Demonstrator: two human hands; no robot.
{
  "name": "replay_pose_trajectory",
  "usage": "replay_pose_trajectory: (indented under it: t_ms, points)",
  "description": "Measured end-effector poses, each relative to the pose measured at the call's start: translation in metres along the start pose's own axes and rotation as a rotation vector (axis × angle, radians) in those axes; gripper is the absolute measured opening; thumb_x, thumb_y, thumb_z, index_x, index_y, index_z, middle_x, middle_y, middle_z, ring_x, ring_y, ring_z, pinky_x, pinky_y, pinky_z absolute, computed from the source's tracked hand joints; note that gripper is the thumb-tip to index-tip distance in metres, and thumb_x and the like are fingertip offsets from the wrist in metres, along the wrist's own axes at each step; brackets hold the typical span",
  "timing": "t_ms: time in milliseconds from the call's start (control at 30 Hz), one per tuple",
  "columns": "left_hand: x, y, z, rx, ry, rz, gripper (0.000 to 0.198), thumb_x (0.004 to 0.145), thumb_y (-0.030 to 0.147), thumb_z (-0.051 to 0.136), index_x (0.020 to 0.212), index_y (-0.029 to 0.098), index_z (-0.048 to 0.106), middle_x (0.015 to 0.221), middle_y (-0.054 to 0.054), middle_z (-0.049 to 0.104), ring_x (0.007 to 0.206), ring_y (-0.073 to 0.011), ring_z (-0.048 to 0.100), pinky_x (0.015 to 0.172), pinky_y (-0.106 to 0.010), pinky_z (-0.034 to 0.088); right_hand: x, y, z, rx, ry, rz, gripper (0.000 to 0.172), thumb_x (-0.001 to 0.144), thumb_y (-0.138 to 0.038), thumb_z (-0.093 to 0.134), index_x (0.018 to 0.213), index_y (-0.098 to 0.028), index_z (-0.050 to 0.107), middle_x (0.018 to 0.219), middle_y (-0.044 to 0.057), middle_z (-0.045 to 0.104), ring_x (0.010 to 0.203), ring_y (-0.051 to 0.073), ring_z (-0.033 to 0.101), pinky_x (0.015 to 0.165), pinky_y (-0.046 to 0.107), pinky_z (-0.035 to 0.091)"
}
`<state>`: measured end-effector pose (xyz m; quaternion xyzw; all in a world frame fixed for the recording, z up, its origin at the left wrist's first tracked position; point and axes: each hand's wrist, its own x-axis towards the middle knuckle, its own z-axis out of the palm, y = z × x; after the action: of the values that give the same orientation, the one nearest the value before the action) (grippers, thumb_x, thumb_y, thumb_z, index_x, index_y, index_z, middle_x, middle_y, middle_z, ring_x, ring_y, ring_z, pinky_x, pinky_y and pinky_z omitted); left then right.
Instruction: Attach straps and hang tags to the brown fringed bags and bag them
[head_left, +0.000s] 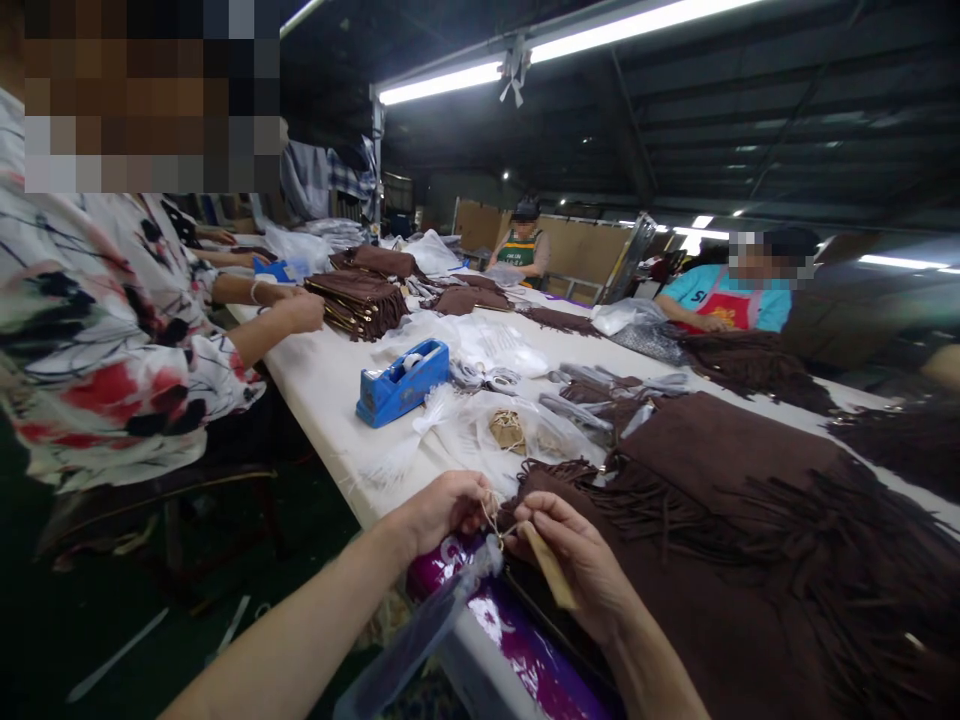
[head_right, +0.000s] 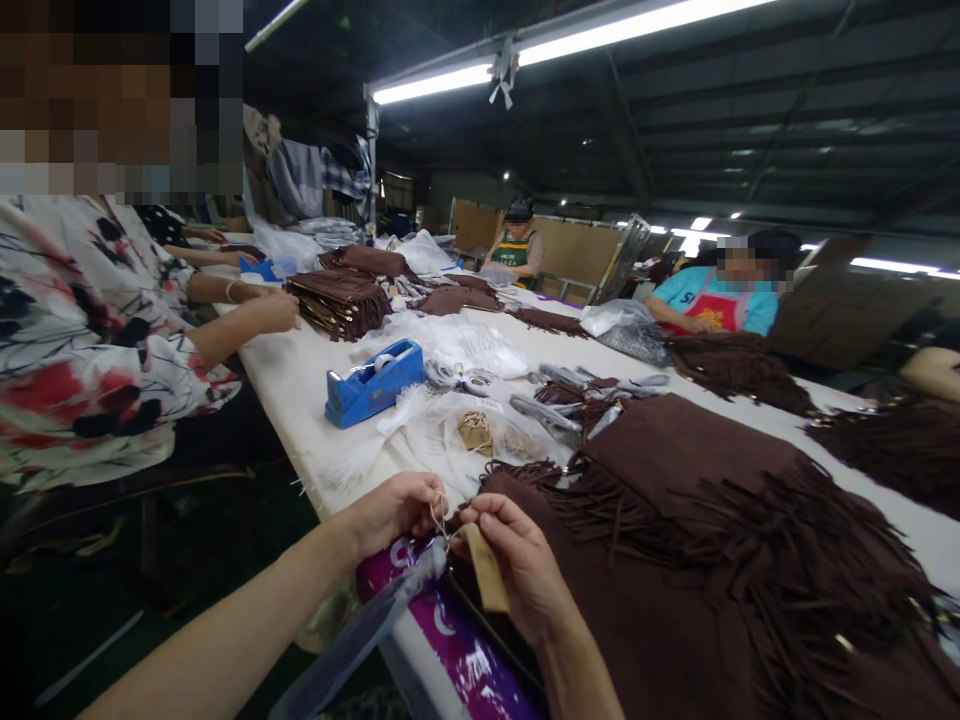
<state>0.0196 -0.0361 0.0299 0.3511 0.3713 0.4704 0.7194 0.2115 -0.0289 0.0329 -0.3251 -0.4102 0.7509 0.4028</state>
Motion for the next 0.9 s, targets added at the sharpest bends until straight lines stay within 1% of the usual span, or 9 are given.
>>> replay_pose_trajectory:
  t_ms: [100, 200, 267, 333, 400, 533, 667, 767, 900]
  points:
    - [0.001, 0.001, -0.010, -0.265, -0.112, -0.067, 0.009, 0.060, 0.019, 0.060, 0.064, 0.014, 0.053, 0.063, -0.001, 0.057, 0.055, -0.0118, 0.052, 0.056, -0.024, 0.039, -0.004, -0.004, -0.009, 0.141, -0.025, 0.029, 0.030, 0.063, -0.021, 0.077, 0.092, -0.018, 0.072, 0.102, 0.009, 0.074, 0.102, 0.026, 0.068, 0.093, 0.041, 0.052]
    - [0.001, -0.005, -0.015, -0.464, -0.143, -0.042, 0.005, 0.065, 0.016, 0.059, 0.064, 0.013, 0.055, 0.066, -0.004, 0.060, 0.064, -0.0152, 0.059, 0.069, -0.030, 0.046, -0.002, 0.001, -0.009, 0.104, 0.005, -0.031, 0.040, 0.057, -0.016, 0.079, 0.096, -0.018, 0.072, 0.111, 0.010, 0.072, 0.113, 0.028, 0.063, 0.098, 0.040, 0.050]
    - [-0.001, -0.008, -0.015, -0.559, -0.139, -0.006, 0.004, 0.067, 0.015, 0.059, 0.065, 0.013, 0.057, 0.072, -0.006, 0.065, 0.071, -0.0173, 0.062, 0.074, -0.032, 0.048, 0.001, 0.007, -0.006, 0.018, 0.079, -0.069, 0.037, 0.060, -0.025, 0.083, 0.094, -0.019, 0.071, 0.105, 0.008, 0.073, 0.104, 0.026, 0.068, 0.089, 0.035, 0.055]
    - [-0.004, -0.010, -0.013, -0.592, -0.115, 0.034, 0.003, 0.068, 0.015, 0.059, 0.066, 0.012, 0.059, 0.088, -0.010, 0.069, 0.076, -0.0169, 0.064, 0.075, -0.030, 0.049, 0.004, 0.013, -0.002, -0.164, 0.118, -0.119, 0.033, 0.068, -0.041, 0.079, 0.091, -0.019, 0.069, 0.081, 0.004, 0.073, 0.075, 0.019, 0.071, 0.068, 0.029, 0.057]
    - [-0.007, -0.009, -0.008, -0.541, -0.080, 0.078, 0.002, 0.066, 0.013, 0.060, 0.067, 0.011, 0.060, 0.108, -0.013, 0.069, 0.070, -0.0124, 0.063, 0.069, -0.025, 0.048, 0.007, 0.017, 0.001, -0.424, 0.110, -0.216, 0.031, 0.078, -0.050, 0.068, 0.085, -0.020, 0.066, 0.056, -0.003, 0.062, 0.048, 0.013, 0.057, 0.049, 0.023, 0.047]
    - [-0.013, -0.008, 0.002, -0.245, 0.038, 0.187, 0.017, 0.058, 0.009, 0.065, 0.075, 0.011, 0.067, 0.113, -0.011, 0.068, 0.052, -0.0051, 0.055, 0.053, -0.019, 0.042, 0.006, 0.015, 0.008, -0.907, 0.073, -0.466, 0.025, 0.091, -0.041, 0.052, 0.081, -0.022, 0.066, 0.063, -0.002, 0.062, 0.055, 0.014, 0.054, 0.053, 0.024, 0.038]
    - [-0.013, -0.009, 0.008, 0.194, 0.093, 0.269, 0.030, 0.068, 0.023, 0.066, 0.096, 0.013, 0.073, 0.084, -0.008, 0.073, 0.051, -0.0105, 0.057, 0.051, -0.021, 0.040, 0.002, 0.012, 0.017, -1.137, 0.011, -0.526, 0.025, 0.092, -0.027, 0.046, 0.077, -0.022, 0.065, 0.070, 0.000, 0.065, 0.062, 0.016, 0.056, 0.059, 0.025, 0.037]
    - [-0.011, -0.002, 0.012, 0.642, 0.040, 0.417, 0.030, 0.077, 0.024, 0.061, 0.103, 0.017, 0.075, 0.087, -0.007, 0.074, 0.070, -0.0171, 0.065, 0.067, -0.026, 0.048, 0.002, 0.013, 0.017, -1.103, -0.032, -0.507, 0.024, 0.091, -0.027, 0.048, 0.073, -0.020, 0.064, 0.067, 0.000, 0.062, 0.061, 0.015, 0.055, 0.059, 0.025, 0.037]
    - [-0.014, 0.033, 0.009, 1.070, 0.122, 0.622, 0.026, 0.079, 0.018, 0.059, 0.097, 0.022, 0.077, 0.087, -0.006, 0.074, 0.082, -0.0202, 0.064, 0.079, -0.028, 0.047, 0.005, 0.015, 0.004, -0.751, 0.024, -0.316, 0.033, 0.087, -0.047, 0.054, 0.100, -0.019, 0.067, 0.070, -0.001, 0.061, 0.054, 0.014, 0.054, 0.051, 0.025, 0.044]
